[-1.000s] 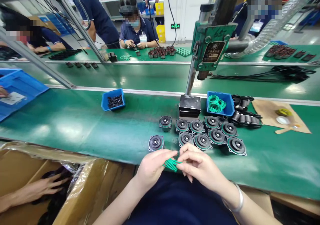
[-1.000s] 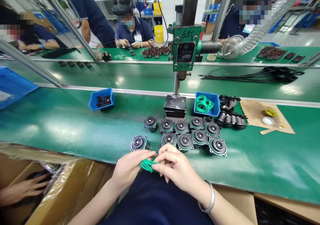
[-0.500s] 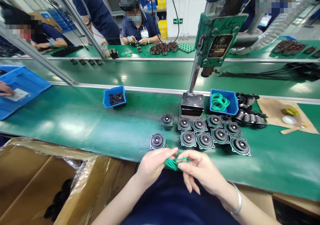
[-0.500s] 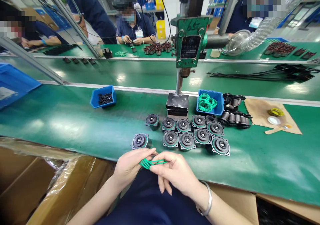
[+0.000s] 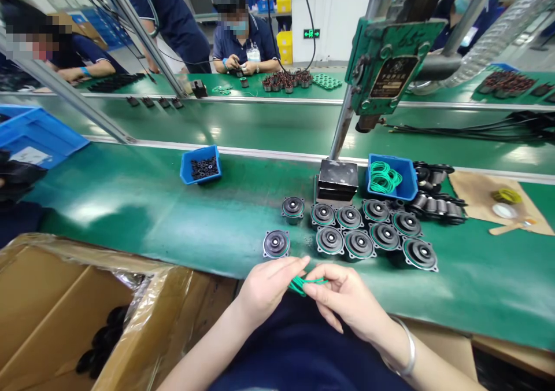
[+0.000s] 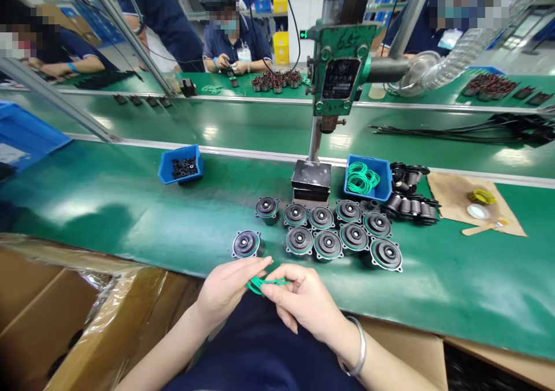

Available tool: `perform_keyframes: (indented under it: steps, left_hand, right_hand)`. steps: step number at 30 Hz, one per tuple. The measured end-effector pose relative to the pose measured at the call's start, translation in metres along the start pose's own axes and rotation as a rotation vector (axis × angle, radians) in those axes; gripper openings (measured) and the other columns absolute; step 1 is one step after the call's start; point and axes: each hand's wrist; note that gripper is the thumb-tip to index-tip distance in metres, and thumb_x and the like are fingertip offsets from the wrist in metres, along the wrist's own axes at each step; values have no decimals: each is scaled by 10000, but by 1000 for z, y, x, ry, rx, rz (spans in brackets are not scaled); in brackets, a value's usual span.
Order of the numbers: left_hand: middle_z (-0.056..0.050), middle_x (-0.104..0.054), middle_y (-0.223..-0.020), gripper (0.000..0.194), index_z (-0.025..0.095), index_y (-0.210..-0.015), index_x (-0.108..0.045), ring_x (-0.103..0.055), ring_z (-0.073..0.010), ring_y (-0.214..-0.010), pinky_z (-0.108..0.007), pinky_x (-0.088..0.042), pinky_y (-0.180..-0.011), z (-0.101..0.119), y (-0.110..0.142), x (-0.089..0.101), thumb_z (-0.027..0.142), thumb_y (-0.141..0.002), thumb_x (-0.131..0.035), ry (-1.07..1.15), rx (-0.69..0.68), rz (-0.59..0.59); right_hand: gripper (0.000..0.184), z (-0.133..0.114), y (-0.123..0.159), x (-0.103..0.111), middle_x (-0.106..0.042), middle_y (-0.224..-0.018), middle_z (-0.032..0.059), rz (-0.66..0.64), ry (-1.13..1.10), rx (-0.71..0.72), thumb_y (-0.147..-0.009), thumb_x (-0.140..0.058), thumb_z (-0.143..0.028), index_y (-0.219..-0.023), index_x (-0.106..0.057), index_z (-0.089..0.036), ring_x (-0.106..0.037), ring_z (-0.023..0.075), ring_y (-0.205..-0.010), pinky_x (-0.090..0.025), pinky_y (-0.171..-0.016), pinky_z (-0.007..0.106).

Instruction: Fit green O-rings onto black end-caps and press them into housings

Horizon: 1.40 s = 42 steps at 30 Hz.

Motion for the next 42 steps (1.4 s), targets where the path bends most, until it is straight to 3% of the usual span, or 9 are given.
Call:
perform_keyframes:
  steps: [10,19,23,28,32,35,38,40,42]
  left_hand:
    - [-95,-751,-1112,440,201,-1435,-475,-725,-161,-1026,-256,-600,-911,-2,11,7,133,-1008,-393,-37,23,-32]
    - [-95,-747,-1105,422,186,-1349,-551,-725,-162,-1014,-257,-604,-895,-3,20,16,80,-961,-421,-4,95,9]
    - [-86,-756,-1048,448,165,-1240,-627,-734,-160,-947,-253,-614,-854,0,21,23,11,-869,-430,5,203,8]
    - [-91,-750,-1100,525,142,-1188,-657,-728,-182,-998,-273,-612,-872,0,12,30,-31,-764,-402,34,301,-65]
    - [-81,-741,-1106,493,164,-1235,-626,-726,-186,-988,-290,-613,-879,-2,-3,23,-1,-813,-430,142,275,-102]
    - [-73,-724,-1158,443,207,-1334,-542,-713,-183,-1030,-306,-600,-927,0,-16,13,80,-915,-474,222,198,-102]
    - [-113,-618,-1358,537,215,-1473,-361,-652,-208,-1182,-326,-588,-972,0,-26,4,181,-960,-517,249,154,-62]
    - [-135,-532,-1451,620,214,-1513,-273,-609,-229,-1248,-326,-596,-968,-3,-30,4,215,-956,-545,241,145,-31]
    - [-125,-550,-1427,593,227,-1498,-301,-633,-218,-1215,-291,-613,-932,-9,-29,8,205,-956,-540,246,134,-7]
  right_hand:
    - [430,1,-5,-8,-437,-395,-105,33,91,48,-855,-656,-548,-939,-543,-142,-356,26,-292,-192,-331,124]
    - [426,2,-16,-23,-419,-464,-109,-63,136,0,-810,-700,-536,-935,-539,-162,-390,48,-321,-258,-330,149]
    - [334,-2,-24,-34,-394,-527,-87,-44,379,61,-833,-677,-461,-769,-524,-170,-402,54,-394,-312,-393,177]
    - [283,-13,-28,-38,-414,-634,-49,6,740,285,-813,-683,-276,-663,-468,-169,-395,72,-587,-304,-540,193]
    - [214,-33,-23,-25,-431,-664,-37,84,894,366,-795,-589,-145,-647,-436,-169,-401,78,-619,-316,-568,191]
    - [180,-59,-10,-10,-472,-656,-40,74,813,195,-871,-585,-297,-757,-514,-177,-433,68,-521,-339,-491,181]
    - [348,-91,4,10,-476,-520,-70,85,653,-10,-896,-577,-525,-852,-517,-185,-414,70,-387,-318,-413,182]
    - [411,-115,8,30,-484,-463,-71,208,688,4,-887,-571,-591,-863,-509,-185,-421,81,-369,-330,-420,190]
    - [405,-138,6,57,-510,-480,-56,470,951,143,-910,-533,-589,-871,-519,-186,-455,99,-386,-365,-446,211]
Point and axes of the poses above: each hand's wrist, its own y-axis away from the middle knuckle, its own x-axis out of the back of the hand, z = x × y
